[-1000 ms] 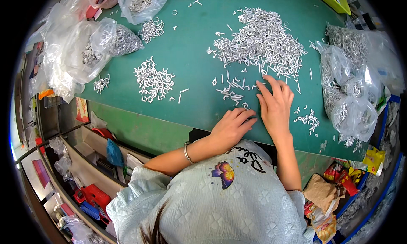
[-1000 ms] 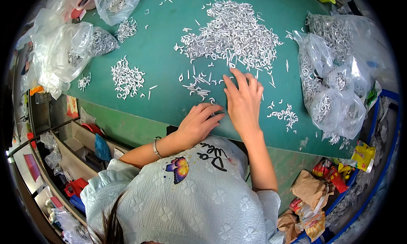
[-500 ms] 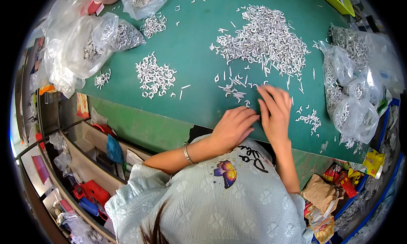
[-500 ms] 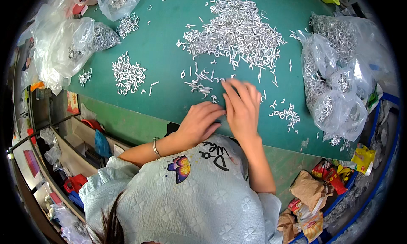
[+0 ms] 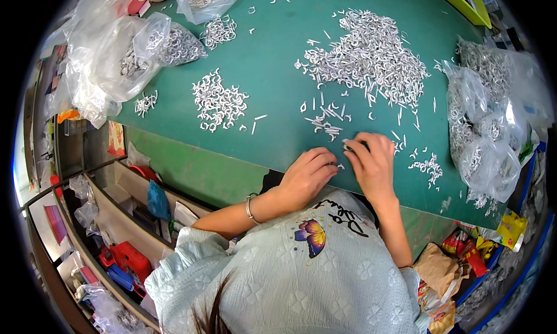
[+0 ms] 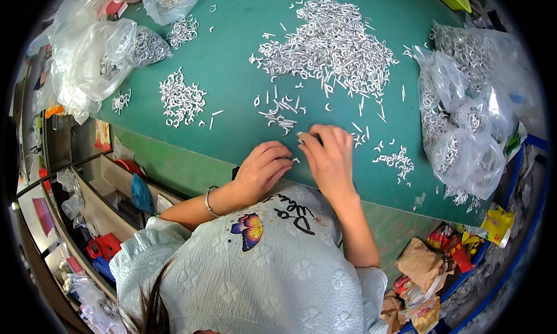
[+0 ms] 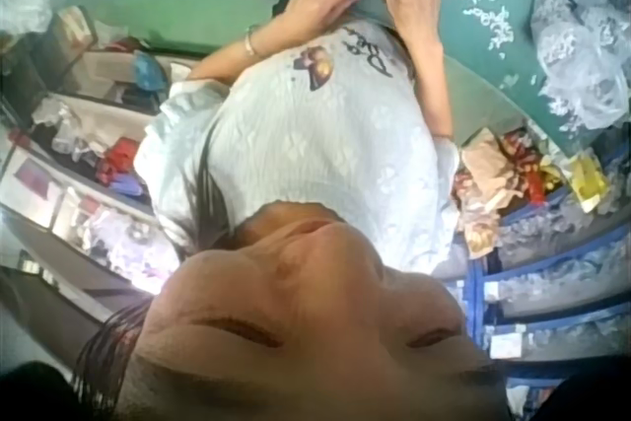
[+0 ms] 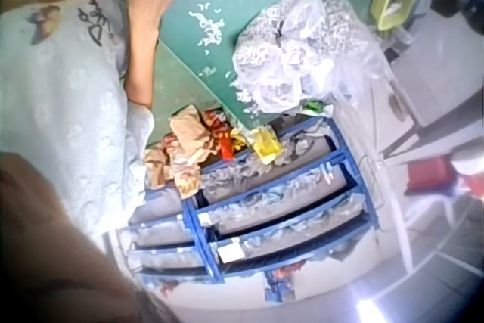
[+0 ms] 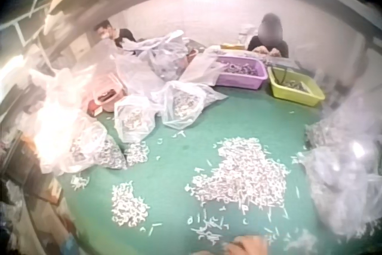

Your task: The person sorts through a pile of small metal components on a green table by hand, separating them into different groups and placing them into plastic bags.

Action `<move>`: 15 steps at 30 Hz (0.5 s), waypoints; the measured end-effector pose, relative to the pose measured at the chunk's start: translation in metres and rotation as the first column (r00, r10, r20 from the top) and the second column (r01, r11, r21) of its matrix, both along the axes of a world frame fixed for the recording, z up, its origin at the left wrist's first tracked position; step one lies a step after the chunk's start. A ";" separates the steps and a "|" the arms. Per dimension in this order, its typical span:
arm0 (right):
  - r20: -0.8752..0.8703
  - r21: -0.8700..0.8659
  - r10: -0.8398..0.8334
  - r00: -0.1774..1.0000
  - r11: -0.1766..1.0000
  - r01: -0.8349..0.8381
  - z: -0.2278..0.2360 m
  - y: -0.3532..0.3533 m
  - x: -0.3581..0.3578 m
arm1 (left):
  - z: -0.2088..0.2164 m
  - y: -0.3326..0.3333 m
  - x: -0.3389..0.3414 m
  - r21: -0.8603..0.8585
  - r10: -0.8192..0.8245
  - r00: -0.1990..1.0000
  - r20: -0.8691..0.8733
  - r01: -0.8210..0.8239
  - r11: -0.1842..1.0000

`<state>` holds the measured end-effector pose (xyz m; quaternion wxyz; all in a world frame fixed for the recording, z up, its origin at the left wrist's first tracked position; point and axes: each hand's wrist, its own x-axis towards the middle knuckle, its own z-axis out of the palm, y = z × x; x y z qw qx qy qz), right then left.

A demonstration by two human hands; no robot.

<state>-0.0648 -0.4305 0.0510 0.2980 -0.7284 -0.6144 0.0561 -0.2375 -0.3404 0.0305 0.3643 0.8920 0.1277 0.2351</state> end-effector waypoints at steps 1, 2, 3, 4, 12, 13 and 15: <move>0.006 0.003 -0.028 1.000 1.000 0.028 -0.003 -0.003 0.003 | -0.001 0.002 -0.003 -0.003 0.008 1.000 0.004 -0.008 1.000; 0.017 -0.006 -0.072 0.997 0.997 0.072 0.000 -0.007 0.007 | -0.002 0.003 -0.005 -0.007 0.020 1.000 0.008 -0.020 1.000; 0.008 -0.003 -0.086 0.996 0.996 0.086 0.001 -0.010 0.009 | -0.003 0.004 -0.006 -0.011 0.032 0.999 0.011 -0.031 0.999; -0.001 0.000 -0.100 0.995 0.995 0.100 0.002 -0.013 0.010 | -0.002 0.002 -0.006 0.015 0.036 0.999 -0.001 -0.036 0.999; 0.036 0.018 -0.152 0.988 0.988 0.152 0.006 -0.009 0.004 | -0.002 0.008 -0.006 0.102 -0.044 0.998 -0.045 0.048 0.994; 0.016 0.015 -0.180 0.984 0.984 0.180 0.006 -0.012 0.006 | -0.004 0.012 -0.013 0.083 -0.004 1.000 -0.023 0.005 0.997; -0.028 0.018 -0.152 0.988 0.988 0.152 0.008 -0.010 0.005 | -0.004 0.023 -0.025 0.097 0.098 0.995 -0.016 -0.096 0.991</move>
